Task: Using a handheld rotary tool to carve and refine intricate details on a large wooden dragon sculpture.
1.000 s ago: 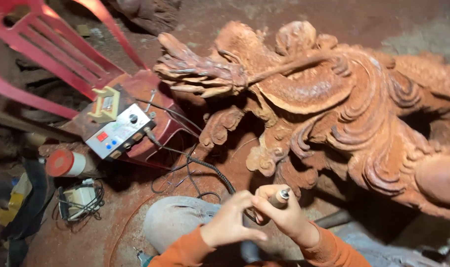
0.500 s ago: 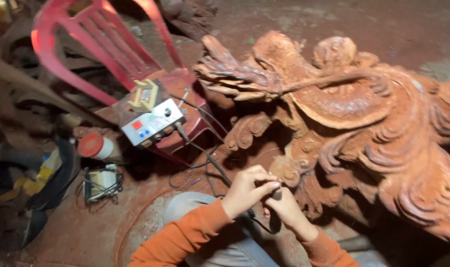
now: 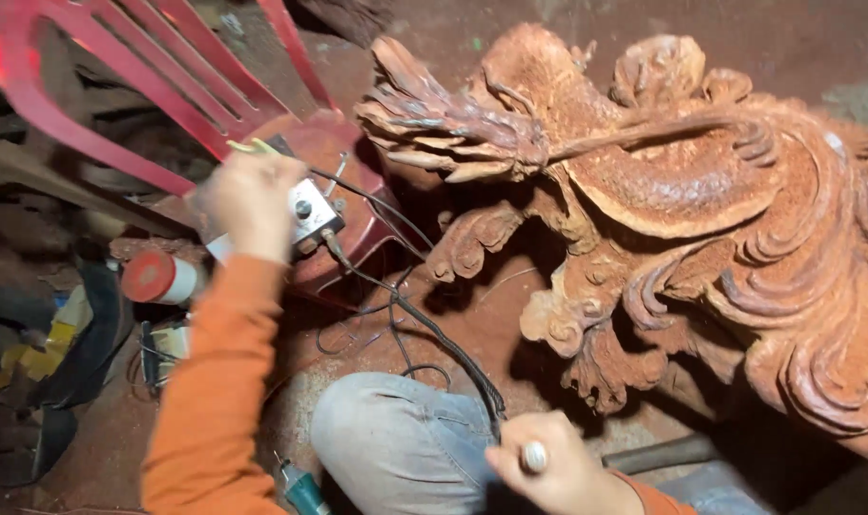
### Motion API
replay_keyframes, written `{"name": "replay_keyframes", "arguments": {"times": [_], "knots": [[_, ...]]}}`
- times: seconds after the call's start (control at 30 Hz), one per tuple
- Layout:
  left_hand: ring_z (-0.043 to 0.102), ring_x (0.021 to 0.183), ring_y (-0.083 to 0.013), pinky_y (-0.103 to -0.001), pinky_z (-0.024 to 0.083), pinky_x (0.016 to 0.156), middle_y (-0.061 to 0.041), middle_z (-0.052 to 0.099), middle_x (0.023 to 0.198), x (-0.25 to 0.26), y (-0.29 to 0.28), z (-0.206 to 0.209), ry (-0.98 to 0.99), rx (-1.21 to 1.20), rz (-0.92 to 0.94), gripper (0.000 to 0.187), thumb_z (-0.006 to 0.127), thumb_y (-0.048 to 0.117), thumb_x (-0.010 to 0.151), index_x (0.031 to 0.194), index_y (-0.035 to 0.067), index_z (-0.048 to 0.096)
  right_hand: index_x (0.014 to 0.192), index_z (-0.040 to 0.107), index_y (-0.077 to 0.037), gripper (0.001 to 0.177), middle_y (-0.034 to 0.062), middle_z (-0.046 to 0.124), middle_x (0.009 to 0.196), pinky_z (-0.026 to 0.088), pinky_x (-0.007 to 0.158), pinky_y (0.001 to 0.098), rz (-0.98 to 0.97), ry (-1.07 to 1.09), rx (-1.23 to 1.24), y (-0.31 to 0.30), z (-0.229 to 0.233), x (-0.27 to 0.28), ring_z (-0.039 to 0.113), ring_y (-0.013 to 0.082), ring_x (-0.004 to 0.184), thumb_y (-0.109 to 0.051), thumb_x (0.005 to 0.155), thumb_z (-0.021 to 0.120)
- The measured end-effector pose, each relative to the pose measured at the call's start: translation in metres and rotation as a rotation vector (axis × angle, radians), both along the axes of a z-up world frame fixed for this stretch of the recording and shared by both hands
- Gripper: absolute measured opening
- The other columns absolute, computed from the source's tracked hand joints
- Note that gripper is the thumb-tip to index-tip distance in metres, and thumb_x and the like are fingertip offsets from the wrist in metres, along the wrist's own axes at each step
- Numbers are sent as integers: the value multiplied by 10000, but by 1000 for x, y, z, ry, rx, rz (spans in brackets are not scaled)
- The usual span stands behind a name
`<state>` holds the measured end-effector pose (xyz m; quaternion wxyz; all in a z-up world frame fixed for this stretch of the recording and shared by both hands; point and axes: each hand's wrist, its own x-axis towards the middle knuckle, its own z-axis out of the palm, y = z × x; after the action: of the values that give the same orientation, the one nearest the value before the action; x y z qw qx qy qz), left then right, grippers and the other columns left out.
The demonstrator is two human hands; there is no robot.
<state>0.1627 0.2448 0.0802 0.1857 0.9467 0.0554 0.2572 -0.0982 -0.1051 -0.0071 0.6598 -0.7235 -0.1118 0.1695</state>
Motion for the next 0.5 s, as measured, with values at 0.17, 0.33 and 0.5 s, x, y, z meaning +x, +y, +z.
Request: {"name": "replay_keyframes", "arguments": {"times": [0.17,0.33,0.5], "knots": [[681,635,-310,-440,521,598,-76,764,817,74,103,-22,161,456,213,183,778,319,896,923,147,835,529,483,-104,428,10,546,522,428,455,275,115,-214,73,-7,18,-9,472,124,457,-161,845,766],[689,676,-334,-436,518,610,-126,747,760,101,122,-52,369,526,356,240,733,321,915,881,97,813,558,466,-89,440,13,520,544,425,468,272,157,-134,66,-3,12,-3,459,121,481,-85,841,803],[646,779,-306,-452,529,651,-150,716,903,70,80,-32,229,546,295,216,627,223,999,1041,115,809,521,544,-84,384,1,551,479,397,427,270,-14,-102,39,-3,1,23,445,124,418,-153,828,764]]}}
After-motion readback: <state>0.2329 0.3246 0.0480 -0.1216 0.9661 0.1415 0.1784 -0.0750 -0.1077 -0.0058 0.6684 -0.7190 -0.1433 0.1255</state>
